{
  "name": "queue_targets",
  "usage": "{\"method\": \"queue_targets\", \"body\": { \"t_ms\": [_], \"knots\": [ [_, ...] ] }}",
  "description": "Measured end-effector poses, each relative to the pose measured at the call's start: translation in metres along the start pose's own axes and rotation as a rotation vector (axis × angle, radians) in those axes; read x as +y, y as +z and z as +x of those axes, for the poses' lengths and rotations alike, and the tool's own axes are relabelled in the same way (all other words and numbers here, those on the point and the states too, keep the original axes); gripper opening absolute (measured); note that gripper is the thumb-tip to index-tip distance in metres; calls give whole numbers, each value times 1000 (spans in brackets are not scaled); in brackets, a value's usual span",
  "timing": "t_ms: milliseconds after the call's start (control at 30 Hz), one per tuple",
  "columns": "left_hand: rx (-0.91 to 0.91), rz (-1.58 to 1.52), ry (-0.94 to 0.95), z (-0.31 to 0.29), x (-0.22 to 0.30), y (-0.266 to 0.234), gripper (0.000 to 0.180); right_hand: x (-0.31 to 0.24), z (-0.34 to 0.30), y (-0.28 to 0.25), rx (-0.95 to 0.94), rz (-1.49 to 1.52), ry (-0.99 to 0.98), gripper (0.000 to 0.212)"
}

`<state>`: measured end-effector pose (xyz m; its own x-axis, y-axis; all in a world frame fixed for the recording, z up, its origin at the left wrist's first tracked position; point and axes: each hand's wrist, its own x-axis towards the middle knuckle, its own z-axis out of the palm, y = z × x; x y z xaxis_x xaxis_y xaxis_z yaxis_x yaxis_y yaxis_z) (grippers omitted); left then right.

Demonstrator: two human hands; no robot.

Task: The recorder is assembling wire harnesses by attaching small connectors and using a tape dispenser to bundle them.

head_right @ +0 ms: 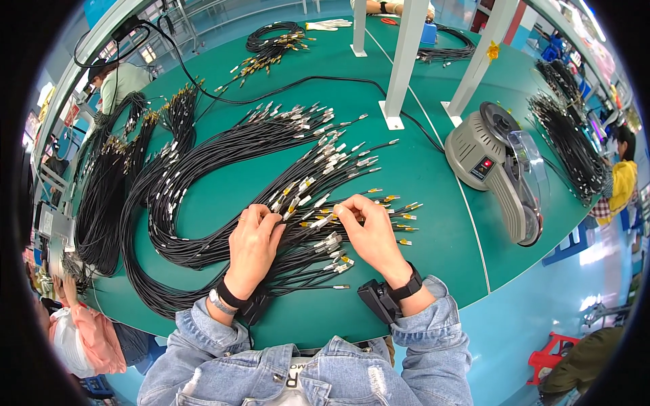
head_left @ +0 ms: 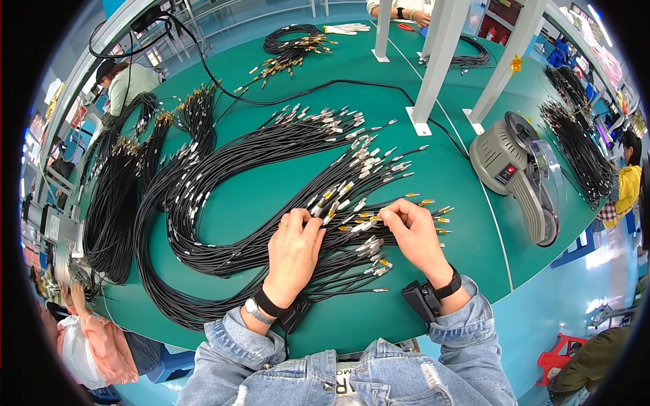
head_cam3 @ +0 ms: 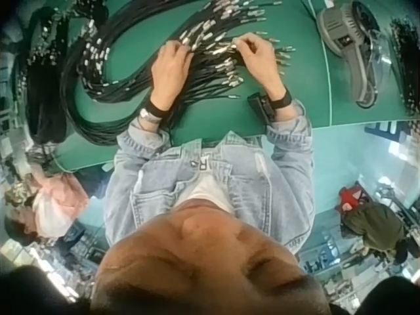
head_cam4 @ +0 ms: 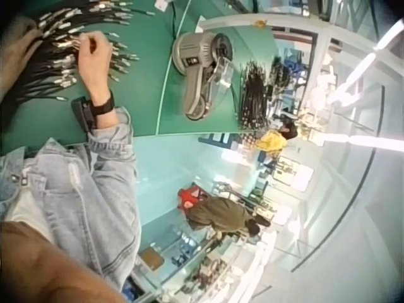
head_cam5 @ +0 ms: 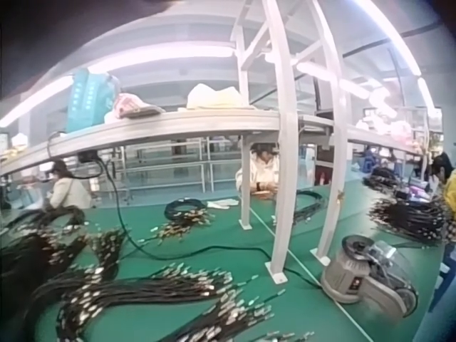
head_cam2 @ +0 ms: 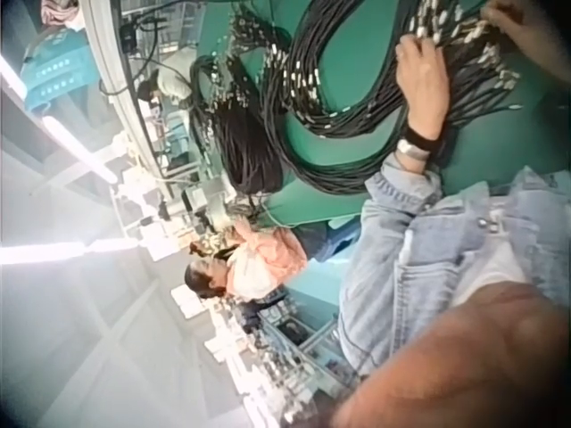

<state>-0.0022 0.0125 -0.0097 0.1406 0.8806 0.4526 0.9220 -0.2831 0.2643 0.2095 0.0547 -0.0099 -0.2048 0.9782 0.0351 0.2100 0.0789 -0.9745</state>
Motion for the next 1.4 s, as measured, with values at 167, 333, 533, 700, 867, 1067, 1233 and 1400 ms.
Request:
{"method": "queue_targets", "body": {
  "t_ms": [167, 333, 533, 700, 867, 1067, 1233, 1400],
  "knots": [
    [124, -67, 72, 1, -1, 2, 16, -1, -1, 6, 123, -100, -266, 10],
    [164, -252, 150, -2, 4, -13, 18, -13, -2, 17, 155, -188, -552, 12],
    [56, -474, 146, -7, 2, -10, 18, -12, -10, 16, -162, -194, -510, 19],
    [-54, -544, 74, -10, 4, -9, 19, -10, -13, 19, -248, 167, -84, 16],
    [-10, -468, 96, -11, 7, -5, 18, -15, -14, 21, -281, 345, 114, 10],
    [69, -469, 101, -10, 12, -2, 15, -16, -15, 20, -300, 373, 165, 7],
    [-82, -627, -43, -6, 10, -4, 14, -16, -14, 19, -306, 372, 164, 6],
    [-67, -610, -27, -7, 10, -3, 14, -14, -14, 19, -316, 393, 174, 6]
  ]
}}
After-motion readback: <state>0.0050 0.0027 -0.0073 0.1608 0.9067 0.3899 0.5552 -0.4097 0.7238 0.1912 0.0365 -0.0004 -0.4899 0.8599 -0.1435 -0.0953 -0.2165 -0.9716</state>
